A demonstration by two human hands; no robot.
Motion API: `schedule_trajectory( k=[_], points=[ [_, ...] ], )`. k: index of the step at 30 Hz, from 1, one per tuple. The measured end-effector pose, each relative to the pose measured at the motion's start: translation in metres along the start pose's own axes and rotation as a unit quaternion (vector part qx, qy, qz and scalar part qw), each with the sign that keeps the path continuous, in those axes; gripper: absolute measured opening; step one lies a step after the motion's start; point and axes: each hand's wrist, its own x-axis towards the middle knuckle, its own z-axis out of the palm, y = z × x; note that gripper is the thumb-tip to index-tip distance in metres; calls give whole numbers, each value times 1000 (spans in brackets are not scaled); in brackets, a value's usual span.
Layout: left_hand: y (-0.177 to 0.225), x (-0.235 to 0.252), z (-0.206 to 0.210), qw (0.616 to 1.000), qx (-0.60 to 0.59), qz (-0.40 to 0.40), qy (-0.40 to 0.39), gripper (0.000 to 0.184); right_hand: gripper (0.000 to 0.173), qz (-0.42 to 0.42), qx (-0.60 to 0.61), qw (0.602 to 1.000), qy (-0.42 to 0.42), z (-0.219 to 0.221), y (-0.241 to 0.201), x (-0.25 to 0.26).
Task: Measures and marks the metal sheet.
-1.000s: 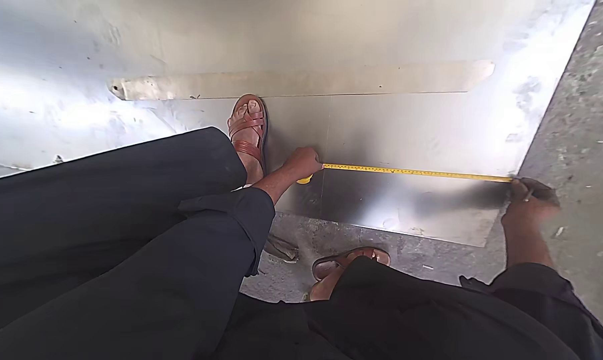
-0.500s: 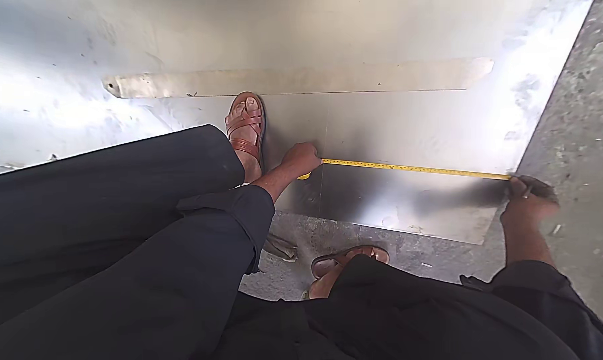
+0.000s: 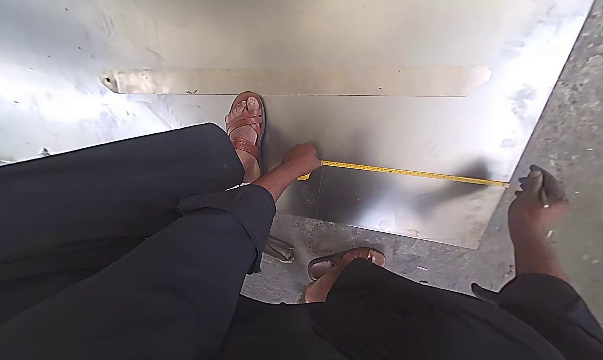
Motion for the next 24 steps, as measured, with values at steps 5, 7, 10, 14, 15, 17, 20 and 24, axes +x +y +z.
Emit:
schedule_trajectory(
  k=[5,7,10,14,15,17,20,24],
  points=[
    [-2,1,0,1000,-1,24,-17,39,35,-105,79,943,-305,38,-104,-12],
    [-5,0,3,999,-7,30,-13,38,29,-144,109,897,-403,73,-133,-31],
    [-6,2,5,999,-4,37,-8,39,13,-194,117,858,-461,121,-157,-54],
    [-5,4,0,999,6,40,-20,37,7,-187,103,844,-492,163,-170,-59],
    [-5,4,1,999,7,41,-23,37,6,-183,100,847,-489,169,-168,-60],
    [-5,4,1,999,5,48,-22,37,7,-189,85,856,-473,175,-162,-58],
    [-8,3,0,998,3,58,-19,36,7,-196,70,864,-459,178,-159,-56],
    [-8,3,0,997,-1,72,-16,34,9,-187,71,870,-451,182,-155,-56]
  ],
)
